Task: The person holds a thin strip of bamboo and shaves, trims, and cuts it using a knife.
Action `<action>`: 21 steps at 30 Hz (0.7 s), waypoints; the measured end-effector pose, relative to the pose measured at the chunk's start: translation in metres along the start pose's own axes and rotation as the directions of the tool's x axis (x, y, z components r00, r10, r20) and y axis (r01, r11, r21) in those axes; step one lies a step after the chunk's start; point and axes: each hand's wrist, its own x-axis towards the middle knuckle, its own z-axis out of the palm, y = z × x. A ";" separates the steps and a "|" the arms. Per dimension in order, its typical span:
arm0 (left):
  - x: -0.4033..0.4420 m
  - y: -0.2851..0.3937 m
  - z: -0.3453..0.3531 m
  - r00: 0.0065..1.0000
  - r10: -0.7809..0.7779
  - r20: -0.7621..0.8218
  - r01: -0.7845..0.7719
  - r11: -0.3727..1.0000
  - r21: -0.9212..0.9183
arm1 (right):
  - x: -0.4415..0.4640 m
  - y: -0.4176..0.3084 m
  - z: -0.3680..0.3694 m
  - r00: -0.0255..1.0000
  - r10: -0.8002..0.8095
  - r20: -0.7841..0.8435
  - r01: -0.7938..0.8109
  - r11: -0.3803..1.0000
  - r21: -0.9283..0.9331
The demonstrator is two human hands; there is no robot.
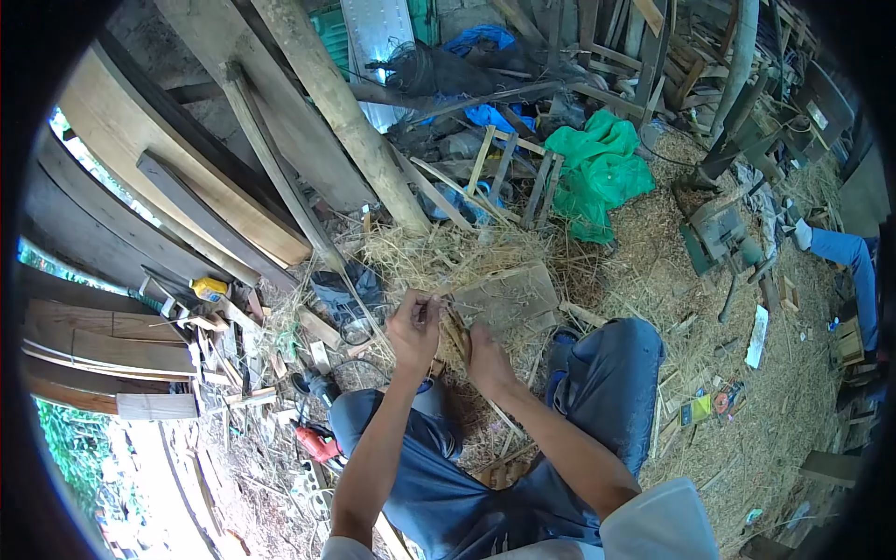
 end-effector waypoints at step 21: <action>-0.001 0.015 0.002 0.999 -0.050 0.002 0.050 0.998 -0.046 | 0.001 -0.013 -0.012 0.999 0.033 0.025 -0.030 0.993 -0.117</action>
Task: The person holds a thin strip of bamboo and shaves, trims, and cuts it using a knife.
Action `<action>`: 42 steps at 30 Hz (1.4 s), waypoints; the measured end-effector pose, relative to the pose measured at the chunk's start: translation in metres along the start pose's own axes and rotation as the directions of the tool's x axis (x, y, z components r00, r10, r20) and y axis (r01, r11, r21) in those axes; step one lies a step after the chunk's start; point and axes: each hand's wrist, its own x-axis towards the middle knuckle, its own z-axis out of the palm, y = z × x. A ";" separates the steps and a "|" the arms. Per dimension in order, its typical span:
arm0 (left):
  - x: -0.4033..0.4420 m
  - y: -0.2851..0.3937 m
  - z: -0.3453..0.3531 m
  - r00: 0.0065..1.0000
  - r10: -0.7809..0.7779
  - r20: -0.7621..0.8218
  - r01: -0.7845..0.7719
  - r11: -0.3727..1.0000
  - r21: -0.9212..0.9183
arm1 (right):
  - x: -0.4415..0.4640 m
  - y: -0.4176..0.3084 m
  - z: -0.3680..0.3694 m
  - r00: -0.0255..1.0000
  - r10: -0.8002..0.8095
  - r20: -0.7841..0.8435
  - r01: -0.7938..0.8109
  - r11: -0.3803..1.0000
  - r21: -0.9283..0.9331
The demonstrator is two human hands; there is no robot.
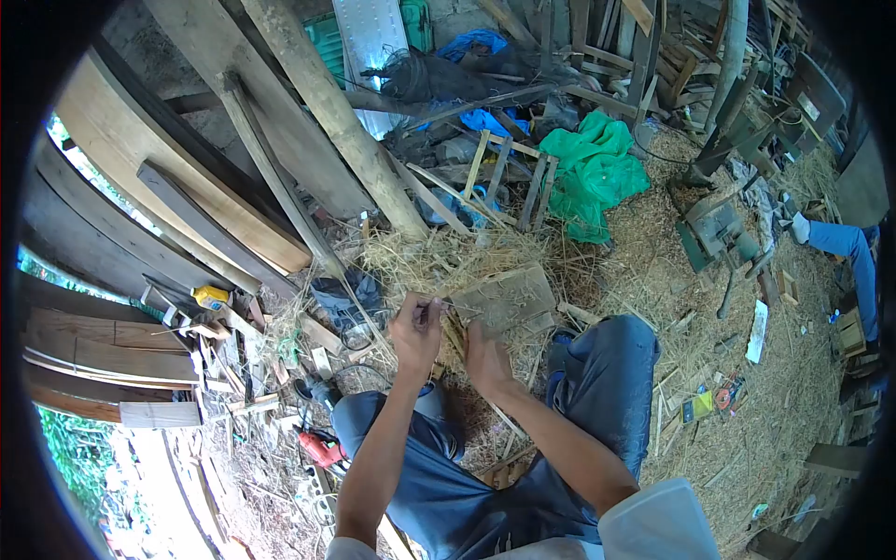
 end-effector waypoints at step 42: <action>-0.002 -0.009 0.004 0.998 0.043 -0.043 -0.044 0.999 -0.017 | 0.027 0.126 0.102 0.967 -0.251 -0.045 0.218 0.905 -0.365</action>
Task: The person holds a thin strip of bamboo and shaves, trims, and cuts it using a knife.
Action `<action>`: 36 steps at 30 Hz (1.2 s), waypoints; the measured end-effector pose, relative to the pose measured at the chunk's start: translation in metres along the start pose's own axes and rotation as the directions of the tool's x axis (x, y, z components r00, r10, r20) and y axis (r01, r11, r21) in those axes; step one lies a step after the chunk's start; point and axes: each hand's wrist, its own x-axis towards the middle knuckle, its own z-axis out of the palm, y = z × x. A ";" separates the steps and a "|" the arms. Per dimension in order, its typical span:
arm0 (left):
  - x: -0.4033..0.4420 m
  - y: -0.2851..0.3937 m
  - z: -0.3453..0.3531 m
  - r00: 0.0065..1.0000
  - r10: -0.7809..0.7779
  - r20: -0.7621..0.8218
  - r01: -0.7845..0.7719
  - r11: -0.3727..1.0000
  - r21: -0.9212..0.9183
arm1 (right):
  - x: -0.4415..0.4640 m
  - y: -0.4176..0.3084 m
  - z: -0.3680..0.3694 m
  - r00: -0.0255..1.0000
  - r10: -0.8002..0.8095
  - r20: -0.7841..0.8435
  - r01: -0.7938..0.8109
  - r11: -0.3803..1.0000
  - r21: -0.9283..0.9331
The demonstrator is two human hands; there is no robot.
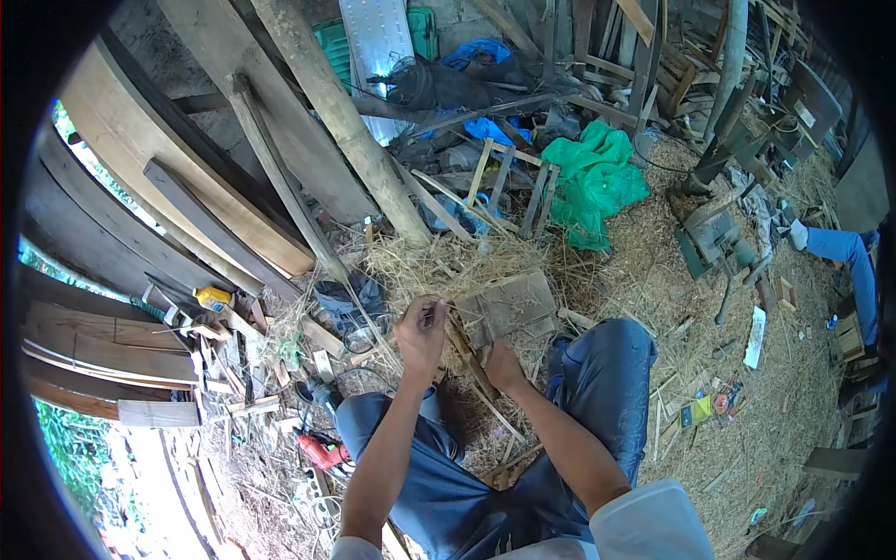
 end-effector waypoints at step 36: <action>0.004 0.006 0.000 0.988 0.147 -0.039 -0.143 0.986 0.087 | 0.000 -0.042 -0.071 0.975 0.223 -0.016 -0.192 0.870 0.454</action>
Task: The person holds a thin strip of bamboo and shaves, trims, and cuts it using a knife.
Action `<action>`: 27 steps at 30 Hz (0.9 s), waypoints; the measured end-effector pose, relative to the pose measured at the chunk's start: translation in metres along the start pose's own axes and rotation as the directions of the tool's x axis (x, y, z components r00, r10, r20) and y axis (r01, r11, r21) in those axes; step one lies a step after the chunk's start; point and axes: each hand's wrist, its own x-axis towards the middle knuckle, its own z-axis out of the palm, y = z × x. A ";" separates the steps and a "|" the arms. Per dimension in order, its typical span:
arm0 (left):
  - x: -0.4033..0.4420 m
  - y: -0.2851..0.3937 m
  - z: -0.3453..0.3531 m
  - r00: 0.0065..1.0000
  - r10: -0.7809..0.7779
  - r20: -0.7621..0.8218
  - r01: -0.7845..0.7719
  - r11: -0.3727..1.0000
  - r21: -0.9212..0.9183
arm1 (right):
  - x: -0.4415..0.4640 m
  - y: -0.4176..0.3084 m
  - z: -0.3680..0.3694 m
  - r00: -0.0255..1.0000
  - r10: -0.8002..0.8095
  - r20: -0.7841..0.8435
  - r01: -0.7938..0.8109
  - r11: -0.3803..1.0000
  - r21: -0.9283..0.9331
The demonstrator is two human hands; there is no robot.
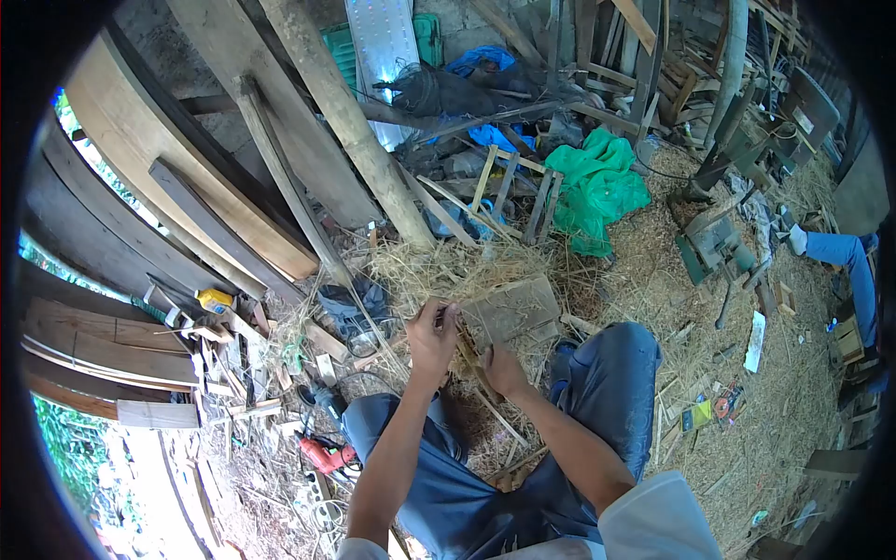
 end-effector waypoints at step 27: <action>-0.005 -0.004 -0.006 1.000 -0.010 0.017 0.010 0.999 0.037 | 0.001 -0.014 -0.013 0.984 0.065 0.168 -0.032 0.982 -0.188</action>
